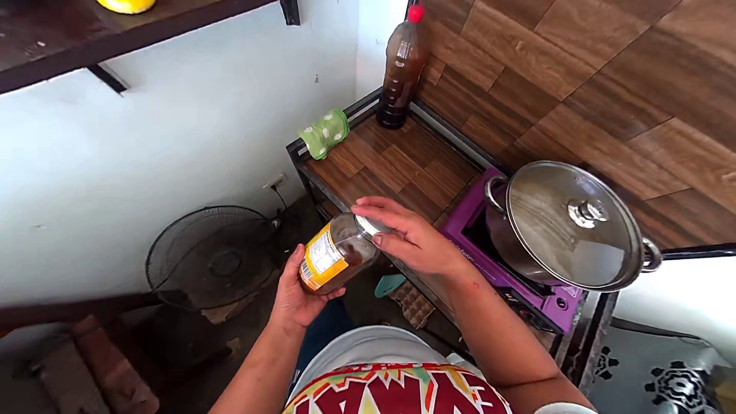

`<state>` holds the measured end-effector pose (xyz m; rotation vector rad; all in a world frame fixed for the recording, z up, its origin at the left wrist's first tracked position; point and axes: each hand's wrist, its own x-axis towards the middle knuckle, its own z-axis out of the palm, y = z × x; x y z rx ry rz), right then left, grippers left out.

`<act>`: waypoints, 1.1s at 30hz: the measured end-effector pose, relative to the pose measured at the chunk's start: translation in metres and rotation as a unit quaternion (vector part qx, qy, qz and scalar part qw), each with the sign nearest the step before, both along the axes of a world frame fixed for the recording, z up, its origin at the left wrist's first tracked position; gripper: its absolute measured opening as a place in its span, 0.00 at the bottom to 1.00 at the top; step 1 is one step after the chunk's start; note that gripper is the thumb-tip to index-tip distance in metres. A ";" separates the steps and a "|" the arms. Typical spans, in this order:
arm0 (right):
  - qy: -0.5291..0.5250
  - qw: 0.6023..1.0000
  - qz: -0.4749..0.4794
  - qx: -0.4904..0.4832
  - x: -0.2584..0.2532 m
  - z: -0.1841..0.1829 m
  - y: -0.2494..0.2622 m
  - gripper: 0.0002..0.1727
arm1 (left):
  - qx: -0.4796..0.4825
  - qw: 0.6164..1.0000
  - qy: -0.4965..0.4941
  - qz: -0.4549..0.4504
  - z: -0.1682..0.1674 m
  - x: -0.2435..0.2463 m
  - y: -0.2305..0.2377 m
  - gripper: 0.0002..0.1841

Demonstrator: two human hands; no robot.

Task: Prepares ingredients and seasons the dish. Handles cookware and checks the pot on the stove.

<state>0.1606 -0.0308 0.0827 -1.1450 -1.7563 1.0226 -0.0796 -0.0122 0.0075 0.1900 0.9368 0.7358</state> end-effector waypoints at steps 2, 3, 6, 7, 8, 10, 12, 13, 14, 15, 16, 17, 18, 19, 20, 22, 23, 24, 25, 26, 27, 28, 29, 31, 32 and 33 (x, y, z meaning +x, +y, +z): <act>0.001 0.999 -0.044 0.029 -0.011 0.004 0.018 0.26 | -0.006 0.999 -0.023 -0.030 0.011 0.002 0.030 0.32; 0.022 0.996 -0.074 0.048 -0.015 0.005 0.029 0.27 | -0.005 0.998 -0.042 -0.050 0.018 0.003 0.045 0.34; 0.100 0.983 -0.126 0.090 -0.016 0.015 0.066 0.28 | 0.014 0.982 -0.149 -0.117 0.037 -0.005 0.081 0.39; 0.119 0.980 -0.123 0.097 -0.014 0.022 0.078 0.28 | 0.022 0.969 -0.202 -0.142 0.041 -0.011 0.095 0.42; 0.137 0.979 -0.113 0.103 -0.010 0.029 0.090 0.28 | 0.033 0.951 -0.253 -0.173 0.045 -0.016 0.108 0.41; 0.163 0.975 -0.087 0.120 -0.005 0.044 0.110 0.27 | 0.044 0.913 -0.325 -0.244 0.053 -0.022 0.132 0.36; 0.160 0.975 -0.060 0.139 -0.002 0.061 0.127 0.25 | 0.010 0.881 -0.355 -0.312 0.061 -0.021 0.151 0.40; 0.156 0.976 -0.041 0.146 0.000 0.067 0.136 0.24 | -0.016 0.865 -0.363 -0.346 0.062 -0.020 0.158 0.43; 0.159 0.976 -0.021 0.149 0.002 0.072 0.145 0.23 | -0.040 0.844 -0.379 -0.378 0.063 -0.019 0.166 0.46; 0.166 0.975 0.000 0.150 0.005 0.076 0.153 0.23 | -0.063 0.823 -0.398 -0.401 0.062 -0.017 0.174 0.47; 0.175 0.973 0.016 0.151 0.006 0.077 0.161 0.22 | -0.079 0.804 -0.416 -0.417 0.061 -0.016 0.181 0.48; 0.182 0.971 0.024 0.152 0.008 0.078 0.168 0.21 | -0.083 0.792 -0.428 -0.427 0.061 -0.014 0.188 0.48; 0.182 0.971 0.018 0.151 0.008 0.079 0.173 0.21 | -0.070 0.792 -0.429 -0.429 0.061 -0.014 0.195 0.47; 0.172 0.974 -0.008 0.150 0.006 0.080 0.177 0.21 | -0.043 0.809 -0.414 -0.414 0.064 -0.014 0.201 0.45; 0.149 0.976 -0.050 0.149 0.004 0.081 0.181 0.21 | -0.001 0.848 -0.373 -0.377 0.067 -0.014 0.206 0.41; 0.099 0.976 -0.131 0.142 -0.002 0.080 0.189 0.20 | 0.135 0.936 -0.225 -0.233 0.074 -0.010 0.210 0.42; 0.083 0.973 -0.166 0.140 -0.005 0.078 0.193 0.19 | 0.223 0.947 -0.150 -0.174 0.070 -0.004 0.215 0.52; 0.071 0.968 -0.197 0.139 -0.009 0.076 0.198 0.17 | 0.315 0.936 -0.096 -0.125 0.063 0.002 0.221 0.59; 0.065 0.962 -0.226 0.138 -0.014 0.076 0.203 0.16 | 0.416 0.903 -0.058 -0.085 0.054 0.008 0.227 0.60; 0.059 0.954 -0.261 0.132 -0.019 0.078 0.208 0.15 | 0.504 0.862 -0.022 -0.046 0.046 0.013 0.231 0.59; 0.055 0.945 -0.300 0.119 -0.026 0.080 0.213 0.15 | 0.567 0.824 0.003 -0.004 0.039 0.020 0.234 0.58; 0.061 0.931 -0.346 0.100 -0.033 0.083 0.219 0.15 | 0.610 0.791 0.025 0.035 0.035 0.026 0.238 0.56; 0.080 0.914 -0.391 0.079 -0.040 0.085 0.226 0.15 | 0.643 0.762 0.043 0.070 0.031 0.031 0.242 0.55; 0.136 0.897 -0.419 0.044 -0.048 0.094 0.238 0.17 | 0.700 0.698 0.081 0.127 0.026 0.040 0.259 0.54; 0.148 0.895 -0.418 0.042 -0.049 0.101 0.244 0.17 | 0.722 0.668 0.097 0.150 0.027 0.045 0.270 0.54; 0.146 0.897 -0.414 0.049 -0.048 0.110 0.250 0.17 | 0.740 0.643 0.107 0.168 0.032 0.050 0.280 0.53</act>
